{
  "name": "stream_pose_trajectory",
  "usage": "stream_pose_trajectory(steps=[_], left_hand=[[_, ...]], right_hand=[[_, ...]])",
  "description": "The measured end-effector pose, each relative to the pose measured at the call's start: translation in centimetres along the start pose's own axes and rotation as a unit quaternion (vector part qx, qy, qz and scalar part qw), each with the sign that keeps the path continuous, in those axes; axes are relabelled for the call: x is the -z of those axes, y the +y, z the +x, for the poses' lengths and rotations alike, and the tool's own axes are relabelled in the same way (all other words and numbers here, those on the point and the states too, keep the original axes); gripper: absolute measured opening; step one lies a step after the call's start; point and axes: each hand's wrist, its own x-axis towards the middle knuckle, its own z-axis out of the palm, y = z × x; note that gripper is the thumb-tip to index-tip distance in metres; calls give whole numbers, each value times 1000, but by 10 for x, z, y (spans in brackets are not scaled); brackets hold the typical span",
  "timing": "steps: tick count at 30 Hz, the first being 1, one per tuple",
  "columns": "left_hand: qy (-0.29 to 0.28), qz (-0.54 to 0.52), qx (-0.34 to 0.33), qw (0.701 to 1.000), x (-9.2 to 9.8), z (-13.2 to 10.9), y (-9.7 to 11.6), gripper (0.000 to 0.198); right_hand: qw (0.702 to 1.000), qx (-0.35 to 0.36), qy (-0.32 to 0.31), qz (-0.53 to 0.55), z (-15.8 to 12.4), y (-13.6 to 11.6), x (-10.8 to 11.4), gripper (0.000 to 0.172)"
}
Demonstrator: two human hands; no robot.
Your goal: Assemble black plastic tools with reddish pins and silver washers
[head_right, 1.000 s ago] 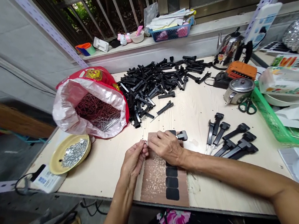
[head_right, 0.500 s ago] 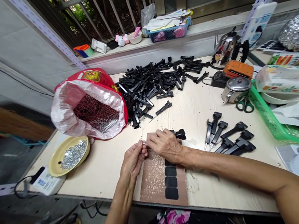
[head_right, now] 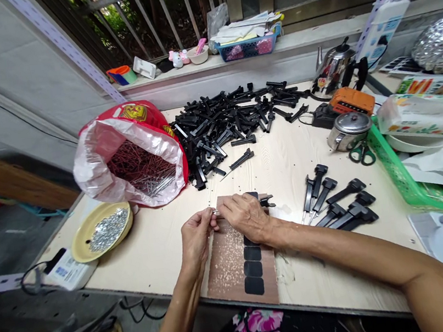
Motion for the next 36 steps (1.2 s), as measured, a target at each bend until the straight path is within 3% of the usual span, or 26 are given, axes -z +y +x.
stream_pose_trajectory(steps=[4,10,14,16,19,22,25,28,31,36], left_hand=[[-15,34,-18,999,3,1,0,30],[-29,44,-20,998,7,2,-2,31],[-23,77,-37,996,8,1,-2,31],[-23,87,-39,995,8,1,-2,31],[-32,86,-31,995,7,2,-2,31],[-39,98,-26,994,6,3,1,31],[-43,111,-25,993,6,2,4,30],[-57,102,-6,993,7,1,5,30],[-75,81,13,994,6,-1,4,32],[-109,21,64,992,-1,-4,1,47]], right_hand=[[991,-75,-31,106,1,2,-2,20],[996,-39,-11,79,0,2,-6,19],[975,-97,-60,192,0,3,-2,25],[963,-105,-66,239,0,4,0,21],[966,-96,-63,230,0,5,1,16],[969,-102,-64,215,0,5,0,23],[937,-136,-84,311,2,6,-3,30],[907,-150,-78,384,2,9,-4,26],[917,-133,-42,373,-3,13,-1,20],[925,-135,-45,353,-21,21,9,15]])
